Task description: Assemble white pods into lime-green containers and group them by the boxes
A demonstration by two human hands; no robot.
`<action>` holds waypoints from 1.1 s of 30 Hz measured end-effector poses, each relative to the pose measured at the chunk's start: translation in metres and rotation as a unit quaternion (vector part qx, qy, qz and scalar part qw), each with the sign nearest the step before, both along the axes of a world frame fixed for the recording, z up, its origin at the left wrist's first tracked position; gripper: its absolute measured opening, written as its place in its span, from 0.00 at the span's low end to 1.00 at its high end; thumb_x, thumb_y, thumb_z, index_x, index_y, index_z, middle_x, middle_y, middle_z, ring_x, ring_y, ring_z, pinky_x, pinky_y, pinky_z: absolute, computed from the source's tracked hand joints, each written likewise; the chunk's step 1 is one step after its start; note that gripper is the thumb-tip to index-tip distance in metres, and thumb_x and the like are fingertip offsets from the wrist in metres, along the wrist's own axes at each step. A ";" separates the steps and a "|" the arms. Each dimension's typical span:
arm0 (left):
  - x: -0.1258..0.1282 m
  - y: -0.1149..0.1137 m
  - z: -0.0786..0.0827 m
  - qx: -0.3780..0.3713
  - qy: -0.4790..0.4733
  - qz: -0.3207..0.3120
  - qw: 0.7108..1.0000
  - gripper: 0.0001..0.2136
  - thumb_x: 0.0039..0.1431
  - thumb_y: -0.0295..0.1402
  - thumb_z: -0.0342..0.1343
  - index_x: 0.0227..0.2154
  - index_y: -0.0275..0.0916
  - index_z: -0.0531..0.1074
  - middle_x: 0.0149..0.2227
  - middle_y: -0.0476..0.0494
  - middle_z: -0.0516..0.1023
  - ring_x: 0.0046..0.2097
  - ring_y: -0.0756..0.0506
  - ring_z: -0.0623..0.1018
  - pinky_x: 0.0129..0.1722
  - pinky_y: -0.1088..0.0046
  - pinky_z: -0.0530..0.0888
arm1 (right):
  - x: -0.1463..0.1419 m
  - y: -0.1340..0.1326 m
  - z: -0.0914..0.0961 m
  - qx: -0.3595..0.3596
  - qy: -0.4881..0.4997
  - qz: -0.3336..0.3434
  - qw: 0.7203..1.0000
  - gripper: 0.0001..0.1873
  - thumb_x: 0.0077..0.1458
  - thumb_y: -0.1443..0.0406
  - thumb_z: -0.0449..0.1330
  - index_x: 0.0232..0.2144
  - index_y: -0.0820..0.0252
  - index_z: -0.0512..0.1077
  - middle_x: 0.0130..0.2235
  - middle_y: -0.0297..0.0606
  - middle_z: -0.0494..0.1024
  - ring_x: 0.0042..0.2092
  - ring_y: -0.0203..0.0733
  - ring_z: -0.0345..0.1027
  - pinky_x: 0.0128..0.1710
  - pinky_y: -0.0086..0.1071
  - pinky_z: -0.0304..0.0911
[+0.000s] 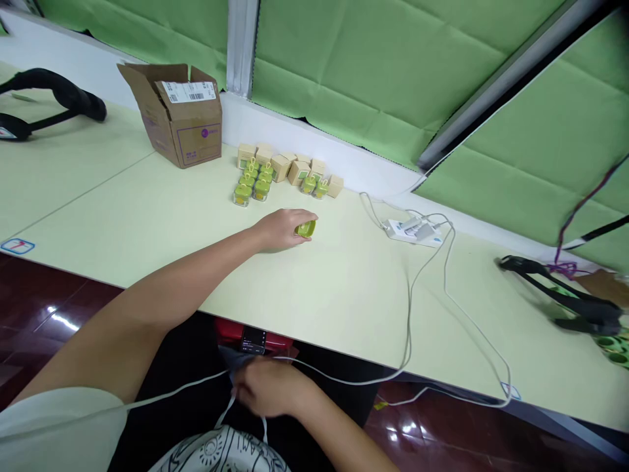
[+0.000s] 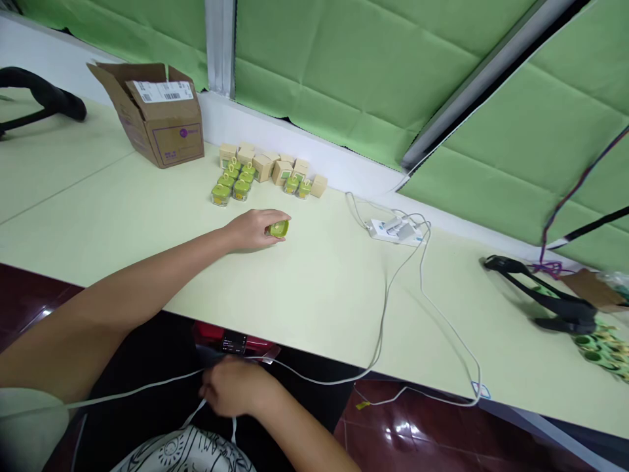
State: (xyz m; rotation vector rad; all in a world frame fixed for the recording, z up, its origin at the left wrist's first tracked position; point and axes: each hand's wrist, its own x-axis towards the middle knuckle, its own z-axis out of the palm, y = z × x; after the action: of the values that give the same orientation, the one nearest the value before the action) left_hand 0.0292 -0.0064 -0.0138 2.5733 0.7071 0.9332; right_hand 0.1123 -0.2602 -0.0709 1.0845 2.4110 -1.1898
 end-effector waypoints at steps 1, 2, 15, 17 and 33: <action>0.000 0.000 -0.001 0.001 -0.002 0.000 1.000 0.22 0.67 0.36 0.65 0.62 0.42 0.76 0.60 0.40 0.83 0.61 0.38 0.83 0.62 0.61 0.78 | 0.000 -0.002 0.028 -0.022 0.032 0.043 0.998 0.16 0.66 0.56 0.55 0.40 0.50 0.83 0.43 0.40 0.90 0.45 0.50 0.85 0.43 0.37 0.75; 0.000 0.000 -0.001 0.001 -0.006 0.002 1.000 0.22 0.67 0.36 0.65 0.62 0.42 0.76 0.60 0.40 0.83 0.61 0.38 0.83 0.62 0.61 0.78 | 0.002 0.001 0.058 -0.050 0.080 0.077 0.993 0.16 0.66 0.50 0.56 0.37 0.46 0.81 0.44 0.34 0.89 0.45 0.46 0.84 0.43 0.34 0.74; -0.013 0.027 0.000 -0.022 -0.154 0.143 0.977 0.23 0.63 0.36 0.69 0.59 0.35 0.76 0.58 0.34 0.83 0.54 0.39 0.84 0.57 0.62 0.80 | 0.113 0.226 0.069 0.361 0.211 -0.508 0.753 0.17 0.63 0.52 0.58 0.40 0.59 0.77 0.41 0.42 0.82 0.37 0.42 0.70 0.47 0.40 0.68; -0.015 0.034 -0.003 -0.027 -0.159 0.164 0.973 0.23 0.62 0.35 0.69 0.58 0.35 0.76 0.57 0.35 0.84 0.52 0.40 0.84 0.54 0.63 0.81 | 0.108 0.228 0.049 0.343 0.169 -0.462 0.800 0.23 0.62 0.49 0.60 0.47 0.60 0.79 0.46 0.46 0.84 0.39 0.44 0.72 0.51 0.43 0.70; -0.014 0.039 -0.013 0.030 -0.111 0.125 0.986 0.23 0.61 0.34 0.68 0.59 0.36 0.78 0.59 0.34 0.82 0.60 0.37 0.81 0.63 0.56 0.76 | 0.102 0.228 0.050 0.211 0.411 -0.531 0.711 0.24 0.52 0.48 0.69 0.45 0.55 0.76 0.40 0.34 0.79 0.38 0.40 0.77 0.43 0.39 0.78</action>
State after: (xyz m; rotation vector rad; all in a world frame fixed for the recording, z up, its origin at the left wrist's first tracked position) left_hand 0.0152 0.0323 -0.0270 2.4149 0.9630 1.3132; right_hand 0.2141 -0.0322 -0.0211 2.8809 2.6999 -1.7060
